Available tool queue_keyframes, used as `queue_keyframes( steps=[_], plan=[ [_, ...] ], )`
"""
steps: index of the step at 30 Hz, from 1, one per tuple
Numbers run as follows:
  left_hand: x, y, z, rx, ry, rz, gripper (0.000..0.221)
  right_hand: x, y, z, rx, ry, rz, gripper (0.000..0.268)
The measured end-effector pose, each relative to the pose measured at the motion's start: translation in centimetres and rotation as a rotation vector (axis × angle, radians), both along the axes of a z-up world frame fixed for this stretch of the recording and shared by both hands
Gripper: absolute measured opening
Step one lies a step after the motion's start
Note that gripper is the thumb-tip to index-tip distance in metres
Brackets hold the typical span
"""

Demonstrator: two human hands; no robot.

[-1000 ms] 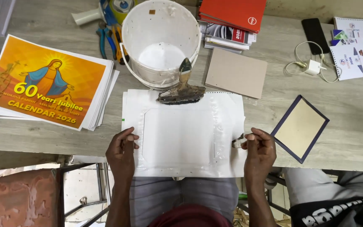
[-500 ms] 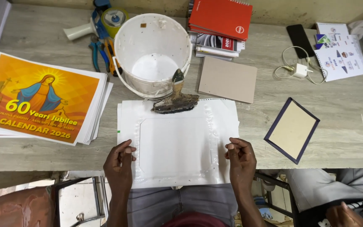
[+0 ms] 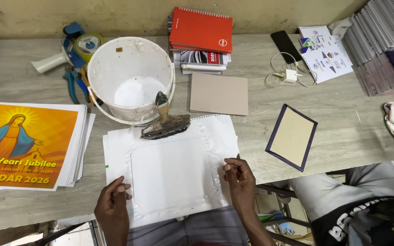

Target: The person applies glue to a white sheet using a brush, places a small cardboard piece on it, and presses it down. They repeat this process with several cardboard pieces, stacking the finished items on the table.

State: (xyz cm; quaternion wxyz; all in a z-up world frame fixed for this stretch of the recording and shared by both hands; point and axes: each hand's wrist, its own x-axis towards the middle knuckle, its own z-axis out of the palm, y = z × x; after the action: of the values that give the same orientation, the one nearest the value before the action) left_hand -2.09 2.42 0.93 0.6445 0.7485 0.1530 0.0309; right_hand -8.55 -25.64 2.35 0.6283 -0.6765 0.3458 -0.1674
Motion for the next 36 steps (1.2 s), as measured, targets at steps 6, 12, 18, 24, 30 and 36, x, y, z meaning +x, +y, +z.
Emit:
queue_keyframes(
  steps=[6, 12, 18, 24, 30, 36],
  plan=[
    [-0.3, 0.2, -0.5, 0.002, -0.035, 0.005, 0.026, -0.1, 0.0, -0.5, -0.001, 0.012, 0.017, 0.031],
    [-0.5, 0.2, -0.5, 0.017, -0.044, 0.005, 0.025, -0.4, 0.4, -0.3, 0.017, 0.018, 0.005, 0.032],
    [-0.4, 0.2, -0.3, -0.014, -0.033, 0.000, 0.028, -0.5, 0.5, 0.2, 0.003, 0.041, -0.005, 0.032],
    [0.0, 1.7, -6.4, 0.031, -0.124, 0.014, 0.028, -0.9, -0.3, -2.4, -0.014, 0.017, -0.006, 0.017],
    [0.1, -0.2, -2.0, 0.088, 0.040, 0.083, 0.026, -1.7, -0.1, 0.5, 0.089, 0.102, -0.019, 0.026],
    [0.3, -1.6, -0.8, 0.078, 0.108, 0.063, 0.029, -2.3, -0.8, -0.8, 0.120, 0.002, -0.071, 0.026]
  ],
)
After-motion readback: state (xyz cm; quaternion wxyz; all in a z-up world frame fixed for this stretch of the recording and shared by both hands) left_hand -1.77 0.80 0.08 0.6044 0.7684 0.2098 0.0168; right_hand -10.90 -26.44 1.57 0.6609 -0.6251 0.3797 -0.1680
